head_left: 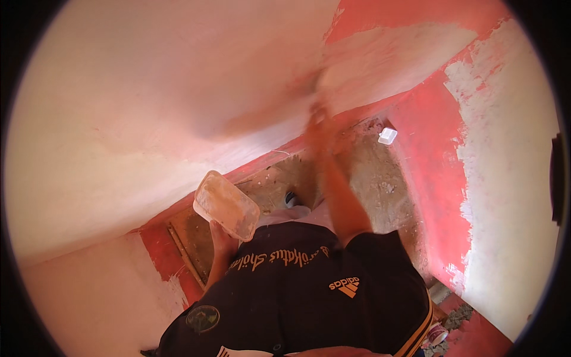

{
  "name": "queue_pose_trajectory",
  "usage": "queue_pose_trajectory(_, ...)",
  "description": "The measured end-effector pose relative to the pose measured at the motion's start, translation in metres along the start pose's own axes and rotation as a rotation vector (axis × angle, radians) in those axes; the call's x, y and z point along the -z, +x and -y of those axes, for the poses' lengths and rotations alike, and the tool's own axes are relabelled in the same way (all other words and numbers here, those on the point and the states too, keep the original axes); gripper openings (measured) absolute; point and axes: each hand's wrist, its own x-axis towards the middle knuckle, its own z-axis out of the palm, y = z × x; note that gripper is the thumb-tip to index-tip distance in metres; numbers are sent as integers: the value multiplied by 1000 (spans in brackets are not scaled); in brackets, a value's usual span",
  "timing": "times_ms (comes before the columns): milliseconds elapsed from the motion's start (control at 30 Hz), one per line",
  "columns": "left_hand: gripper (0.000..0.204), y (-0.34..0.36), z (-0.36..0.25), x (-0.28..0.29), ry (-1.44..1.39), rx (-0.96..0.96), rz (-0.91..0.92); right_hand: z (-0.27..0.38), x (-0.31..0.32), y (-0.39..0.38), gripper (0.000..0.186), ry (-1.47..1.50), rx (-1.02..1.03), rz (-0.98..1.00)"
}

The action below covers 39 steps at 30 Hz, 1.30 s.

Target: The person applies plaster to a wall using a putty knife, occasionally refilling the tool from a container.

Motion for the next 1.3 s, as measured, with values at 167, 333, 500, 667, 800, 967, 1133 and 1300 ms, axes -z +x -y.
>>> queue_pose_trajectory(167,86,-1,2,5,-6,-19,2,-24,-13,-54,40,128,151,112)
queue_pose_trajectory(333,86,-3,10,13,-94,-20,3,15,81,79,28,173,194,-296)
queue_pose_trajectory(500,85,5,3,-8,-103,-57,130,-13,30,61,28,173,29,-136)
queue_pose_trajectory(667,83,9,14,4,-152,7,40,1,-6,-66,49,116,-59,519)
queue_pose_trajectory(800,80,14,17,-1,-81,-64,164,-53,39,20,25,513,92,-120)
queue_pose_trajectory(967,78,16,26,-8,-210,-55,111,-3,70,108,24,315,265,-203)
queue_pose_trajectory(1133,75,13,28,-22,-213,-117,13,4,-21,-57,29,177,130,449)
queue_pose_trajectory(1300,68,21,39,-41,-330,-150,42,-23,4,-74,33,58,139,373)
